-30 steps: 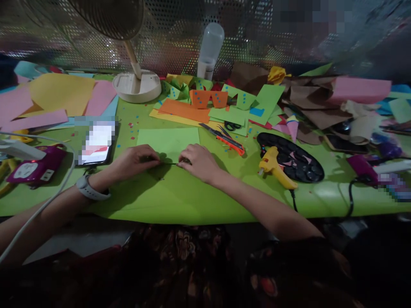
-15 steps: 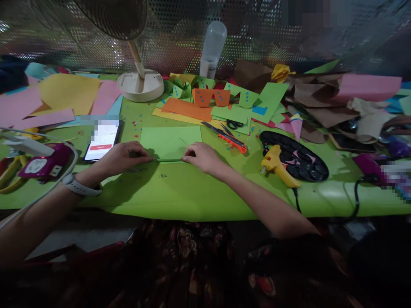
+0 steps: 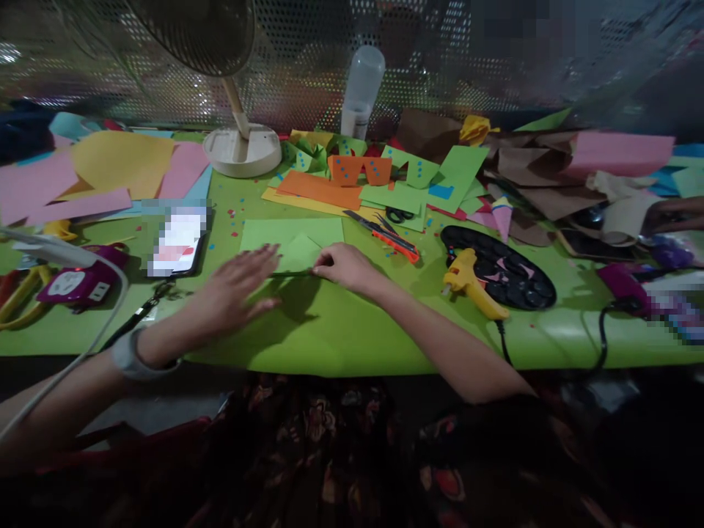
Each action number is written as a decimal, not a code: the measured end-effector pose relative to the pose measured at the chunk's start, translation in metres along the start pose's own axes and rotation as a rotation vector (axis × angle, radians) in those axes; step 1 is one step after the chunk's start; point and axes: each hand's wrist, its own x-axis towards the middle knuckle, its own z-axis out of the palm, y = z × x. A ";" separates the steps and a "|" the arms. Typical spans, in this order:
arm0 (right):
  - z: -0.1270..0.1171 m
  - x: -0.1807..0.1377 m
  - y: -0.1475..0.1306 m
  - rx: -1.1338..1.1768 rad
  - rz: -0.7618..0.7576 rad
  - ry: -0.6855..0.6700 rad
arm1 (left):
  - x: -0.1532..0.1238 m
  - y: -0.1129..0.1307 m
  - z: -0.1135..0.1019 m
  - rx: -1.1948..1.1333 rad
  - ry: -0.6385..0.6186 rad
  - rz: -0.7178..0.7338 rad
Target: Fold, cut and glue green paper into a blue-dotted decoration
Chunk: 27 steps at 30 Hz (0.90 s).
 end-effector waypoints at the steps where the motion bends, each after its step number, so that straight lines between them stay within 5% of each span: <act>1: 0.000 0.000 0.000 -0.001 -0.001 0.001 | 0.002 0.010 0.009 0.018 -0.054 0.055; 7: -0.001 -0.002 -0.006 -0.034 -0.007 -0.001 | 0.008 0.026 0.039 0.034 -0.182 0.019; 20: -0.002 0.000 -0.003 -0.004 0.002 -0.047 | 0.012 0.032 0.033 0.022 -0.254 -0.069; 27: -0.003 -0.002 -0.003 -0.071 -0.036 -0.028 | 0.011 0.029 0.036 -0.003 -0.188 -0.055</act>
